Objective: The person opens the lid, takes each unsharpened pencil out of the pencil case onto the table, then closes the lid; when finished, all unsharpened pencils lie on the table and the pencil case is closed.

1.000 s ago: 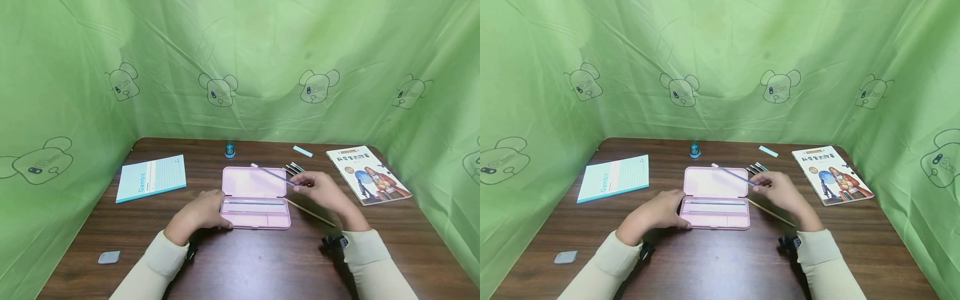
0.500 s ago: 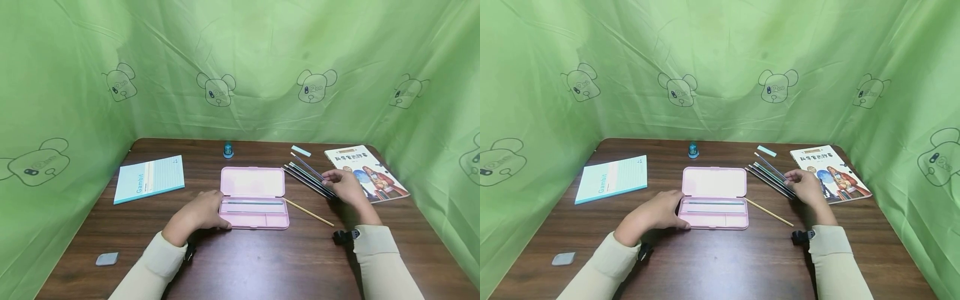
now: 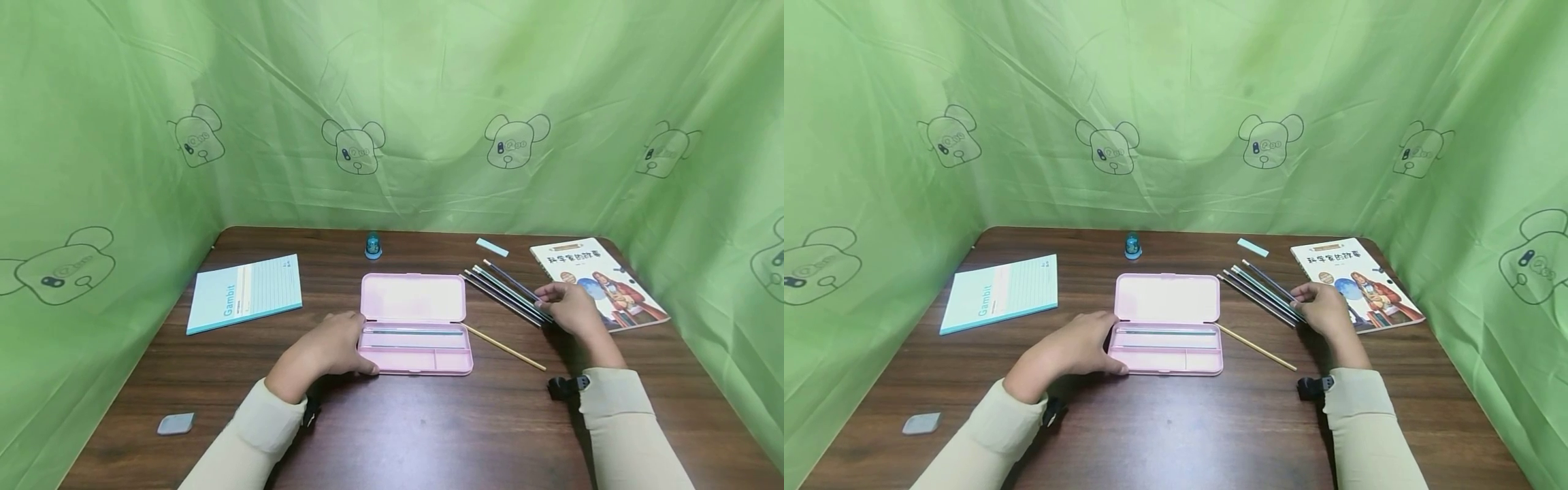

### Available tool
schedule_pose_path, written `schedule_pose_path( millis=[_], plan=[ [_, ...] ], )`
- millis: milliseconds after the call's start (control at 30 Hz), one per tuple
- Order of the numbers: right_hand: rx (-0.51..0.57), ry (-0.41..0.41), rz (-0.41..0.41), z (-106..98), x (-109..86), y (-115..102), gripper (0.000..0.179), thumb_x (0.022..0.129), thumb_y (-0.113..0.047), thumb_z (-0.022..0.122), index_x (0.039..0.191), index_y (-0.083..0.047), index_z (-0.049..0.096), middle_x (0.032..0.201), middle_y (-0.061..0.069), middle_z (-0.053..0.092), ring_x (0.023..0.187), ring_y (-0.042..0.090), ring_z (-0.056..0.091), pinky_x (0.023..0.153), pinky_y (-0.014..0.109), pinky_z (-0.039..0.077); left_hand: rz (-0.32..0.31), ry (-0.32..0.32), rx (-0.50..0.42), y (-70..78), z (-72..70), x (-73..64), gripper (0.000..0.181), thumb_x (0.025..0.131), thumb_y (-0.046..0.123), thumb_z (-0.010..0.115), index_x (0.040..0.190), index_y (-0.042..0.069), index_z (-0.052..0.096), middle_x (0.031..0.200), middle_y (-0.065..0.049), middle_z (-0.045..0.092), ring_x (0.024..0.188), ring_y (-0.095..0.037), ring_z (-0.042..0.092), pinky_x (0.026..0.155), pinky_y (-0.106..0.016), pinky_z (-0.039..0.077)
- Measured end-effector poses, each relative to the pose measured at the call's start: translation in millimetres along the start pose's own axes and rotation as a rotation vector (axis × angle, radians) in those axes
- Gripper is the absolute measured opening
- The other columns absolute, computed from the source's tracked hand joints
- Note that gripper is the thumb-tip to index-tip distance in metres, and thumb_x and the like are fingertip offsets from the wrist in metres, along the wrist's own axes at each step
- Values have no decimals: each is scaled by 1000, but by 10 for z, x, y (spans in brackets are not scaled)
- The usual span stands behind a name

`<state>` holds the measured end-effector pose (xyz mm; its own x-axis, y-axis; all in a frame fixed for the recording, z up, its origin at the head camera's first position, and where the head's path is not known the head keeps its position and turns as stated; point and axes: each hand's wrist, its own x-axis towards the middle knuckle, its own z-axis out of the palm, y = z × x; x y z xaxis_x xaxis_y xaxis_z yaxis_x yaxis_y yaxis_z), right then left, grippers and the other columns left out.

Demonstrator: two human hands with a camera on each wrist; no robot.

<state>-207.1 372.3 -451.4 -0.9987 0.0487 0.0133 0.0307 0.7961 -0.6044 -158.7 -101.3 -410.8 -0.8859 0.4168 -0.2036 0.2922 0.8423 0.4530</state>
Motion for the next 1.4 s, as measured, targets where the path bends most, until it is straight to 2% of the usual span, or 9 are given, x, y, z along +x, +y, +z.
schedule_pose_path(
  millis=[500,600,733,867,1000,1067,1167,1300,1400],
  plan=[
    [2,-13,0,14,5,11,23,102,-9,78,119,5,77,108,23,83,90,11,70,86,35,48,2,-6,7,5,-4,5,74,77,39,103,129,-2,69,119,-11,74,106,-27,62,111,-52,52],
    [-4,-17,-8,2,-2,-4,23,103,-10,78,120,5,77,109,23,83,93,15,72,87,36,49,4,-6,13,2,-2,9,74,77,39,103,128,-2,69,118,-11,74,105,-26,62,112,-52,51],
    [-9,-10,-36,-24,-13,-96,25,103,-13,79,122,5,77,112,23,83,101,28,77,93,46,53,3,-8,8,1,-1,9,74,77,39,103,128,-2,69,119,-11,74,105,-26,62,111,-52,51],
    [-3,-5,-99,-17,-45,-329,25,103,-11,79,123,4,77,113,23,83,107,39,78,97,51,55,0,-10,2,4,-2,6,76,77,39,103,131,-2,69,121,-11,74,107,-27,63,111,-52,52],
    [10,-29,-157,95,-132,-681,24,101,-10,81,123,-2,80,112,17,83,106,34,76,94,45,53,-4,-10,2,1,-2,1,77,77,39,103,132,-2,69,123,-12,74,110,-29,64,111,-52,53],
    [37,-79,-196,197,-194,-869,24,100,-9,81,124,-5,80,111,13,83,105,30,75,94,45,55,-6,-11,4,-2,0,-1,78,77,40,103,132,-3,69,124,-12,74,111,-29,64,111,-52,53],
    [39,-191,-311,374,-300,-1125,25,100,-6,80,125,-6,80,110,8,83,105,25,76,94,46,60,-8,-11,5,-6,2,0,78,77,40,103,132,-2,69,124,-12,74,111,-29,64,111,-52,53],
    [-38,-309,-468,580,-439,-1364,25,99,-1,80,123,-5,81,111,7,84,107,23,79,96,48,64,-8,-10,8,-9,2,5,77,77,40,103,132,-2,69,122,-11,74,110,-29,63,112,-52,51],
    [-86,-362,-495,675,-510,-1456,28,97,2,81,124,-5,82,115,7,84,109,23,79,98,46,64,-3,-10,13,-11,4,9,78,77,40,103,133,-3,68,124,-12,74,112,-30,64,115,-52,51]
  ],
)
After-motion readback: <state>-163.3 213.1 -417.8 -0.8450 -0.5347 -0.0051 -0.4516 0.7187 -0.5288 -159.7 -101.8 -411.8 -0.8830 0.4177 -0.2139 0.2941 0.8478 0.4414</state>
